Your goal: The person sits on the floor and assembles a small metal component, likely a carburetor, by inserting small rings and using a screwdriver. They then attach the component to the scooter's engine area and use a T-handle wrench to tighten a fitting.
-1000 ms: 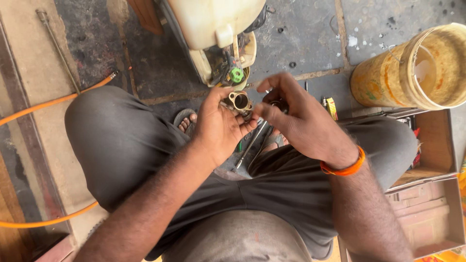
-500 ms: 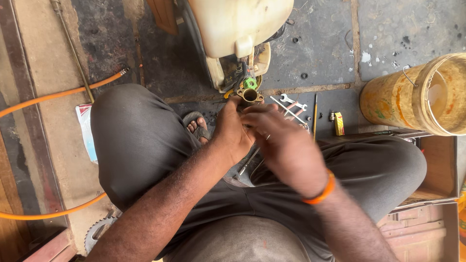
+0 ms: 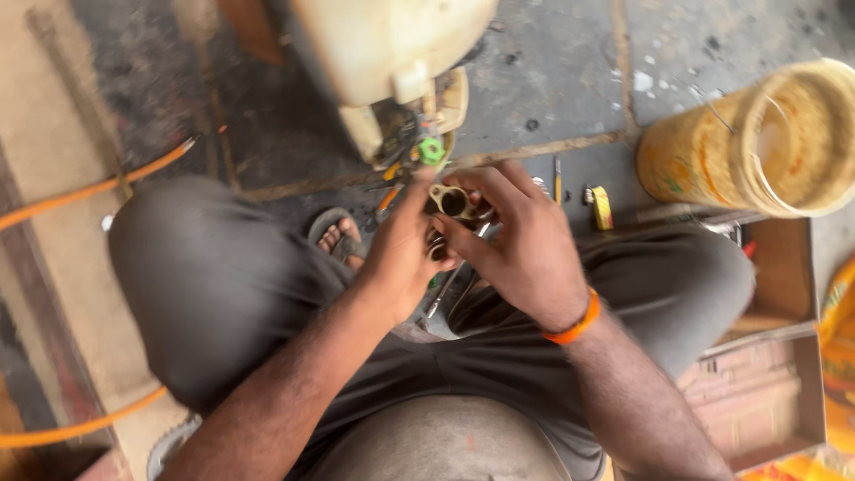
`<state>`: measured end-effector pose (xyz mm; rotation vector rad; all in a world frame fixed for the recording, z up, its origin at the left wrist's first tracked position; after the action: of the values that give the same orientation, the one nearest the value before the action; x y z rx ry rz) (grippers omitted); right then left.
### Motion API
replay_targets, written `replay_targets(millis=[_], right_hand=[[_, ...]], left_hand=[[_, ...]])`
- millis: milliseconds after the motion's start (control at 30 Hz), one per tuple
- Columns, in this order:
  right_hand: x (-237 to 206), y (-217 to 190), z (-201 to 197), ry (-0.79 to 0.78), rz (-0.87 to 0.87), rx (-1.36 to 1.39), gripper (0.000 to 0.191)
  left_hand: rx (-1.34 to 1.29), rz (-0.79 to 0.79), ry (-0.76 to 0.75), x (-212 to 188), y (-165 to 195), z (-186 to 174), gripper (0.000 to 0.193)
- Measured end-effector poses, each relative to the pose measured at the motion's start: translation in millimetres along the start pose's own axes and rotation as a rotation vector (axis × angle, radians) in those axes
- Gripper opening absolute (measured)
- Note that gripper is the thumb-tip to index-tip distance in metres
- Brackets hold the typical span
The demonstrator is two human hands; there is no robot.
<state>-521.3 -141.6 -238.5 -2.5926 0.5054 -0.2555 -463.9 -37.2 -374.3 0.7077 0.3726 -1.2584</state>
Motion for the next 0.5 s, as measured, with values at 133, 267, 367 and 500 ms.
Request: replay_targets(millis=[133,267,367,500], right_hand=[[12,7,-13,-0.009,0.201,0.127,0.038],[-21,27,-41,0.076,0.157,0.131,0.053],[-93,72,-73,0.366,0.288,-0.061,0.06],[-195,142,-77,0.619,0.675,-0.015,0.071]], left_hand=[[0.214,0.089,-0.069,-1,7,-2,0.064],[0.13,0.177,-0.055,-1,20,-9,0.044],[0.017,-0.019,-0.047,-2,23,-21,0.051],[0.0,0.028,-0.125,-2,49,-80,0.045]])
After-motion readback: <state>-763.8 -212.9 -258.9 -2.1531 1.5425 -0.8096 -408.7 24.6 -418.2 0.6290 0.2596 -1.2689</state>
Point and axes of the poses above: each hand's wrist, its own x-axis towards the middle knuckle, its own z-axis out of the palm, y = z × x, the point moved 5 cm from there along x, towards the middle knuckle, and after that the axes turned 15 degrees about -x, right-handed, at the moved point
